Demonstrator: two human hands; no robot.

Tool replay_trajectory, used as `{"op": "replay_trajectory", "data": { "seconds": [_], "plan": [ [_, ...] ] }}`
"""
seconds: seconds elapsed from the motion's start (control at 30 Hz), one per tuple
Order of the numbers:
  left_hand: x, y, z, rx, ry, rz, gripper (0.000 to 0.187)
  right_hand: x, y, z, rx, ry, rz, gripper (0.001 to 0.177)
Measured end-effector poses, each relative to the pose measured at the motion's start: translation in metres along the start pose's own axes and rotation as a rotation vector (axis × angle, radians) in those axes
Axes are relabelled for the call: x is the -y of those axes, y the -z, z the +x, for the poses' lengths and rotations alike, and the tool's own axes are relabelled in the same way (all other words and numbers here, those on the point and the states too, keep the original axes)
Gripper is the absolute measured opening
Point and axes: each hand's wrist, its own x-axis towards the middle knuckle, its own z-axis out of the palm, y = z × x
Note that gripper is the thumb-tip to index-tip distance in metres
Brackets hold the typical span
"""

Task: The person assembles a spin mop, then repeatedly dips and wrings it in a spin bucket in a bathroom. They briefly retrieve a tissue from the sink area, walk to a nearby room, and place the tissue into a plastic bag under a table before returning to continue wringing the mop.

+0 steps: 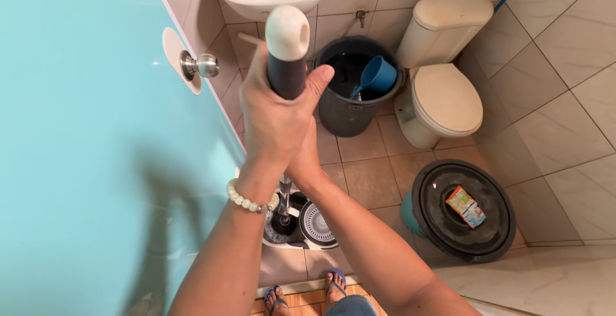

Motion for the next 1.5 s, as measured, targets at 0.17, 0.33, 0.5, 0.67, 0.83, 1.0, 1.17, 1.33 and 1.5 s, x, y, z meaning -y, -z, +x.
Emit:
{"op": "replay_trajectory", "data": {
  "seconds": [0.17, 0.33, 0.5, 0.67, 0.83, 1.0, 1.17, 1.33, 1.5],
  "plan": [
    [0.018, -0.007, -0.009, -0.029, 0.028, -0.012, 0.034, -0.053, -0.003, -0.014, 0.028, -0.034, 0.146, 0.029],
    [0.034, -0.009, -0.022, -0.082, 0.115, 0.087, 0.036, -0.099, -0.01, -0.026, 0.049, -0.08, 0.306, 0.029],
    [0.057, -0.004, -0.05, -0.151, 0.065, 0.141, 0.035, -0.117, -0.02, -0.033, 0.08, -0.114, 0.403, 0.03],
    [0.085, 0.005, -0.091, -0.22, 0.113, 0.216, 0.034, -0.131, -0.033, -0.045, 0.093, -0.189, 0.548, 0.032],
    [0.114, 0.019, -0.14, -0.238, 0.149, 0.212, 0.033, -0.157, -0.047, -0.067, 0.146, -0.208, 0.556, 0.045],
    [0.119, 0.023, -0.167, -0.172, 0.234, 0.241, 0.036, -0.154, -0.038, -0.09, 0.211, -0.073, 0.259, 0.043],
    [0.072, 0.02, -0.139, -0.131, 0.193, 0.147, 0.034, -0.089, -0.026, -0.079, 0.213, -0.129, 0.457, 0.045],
    [0.004, 0.028, -0.069, -0.138, 0.067, 0.075, 0.034, 0.006, -0.015, -0.045, 0.161, 0.017, 0.09, 0.033],
    [-0.028, 0.035, -0.046, -0.14, 0.019, 0.082, 0.034, 0.049, -0.018, -0.033, 0.151, 0.029, 0.146, 0.024]
  ]
}}
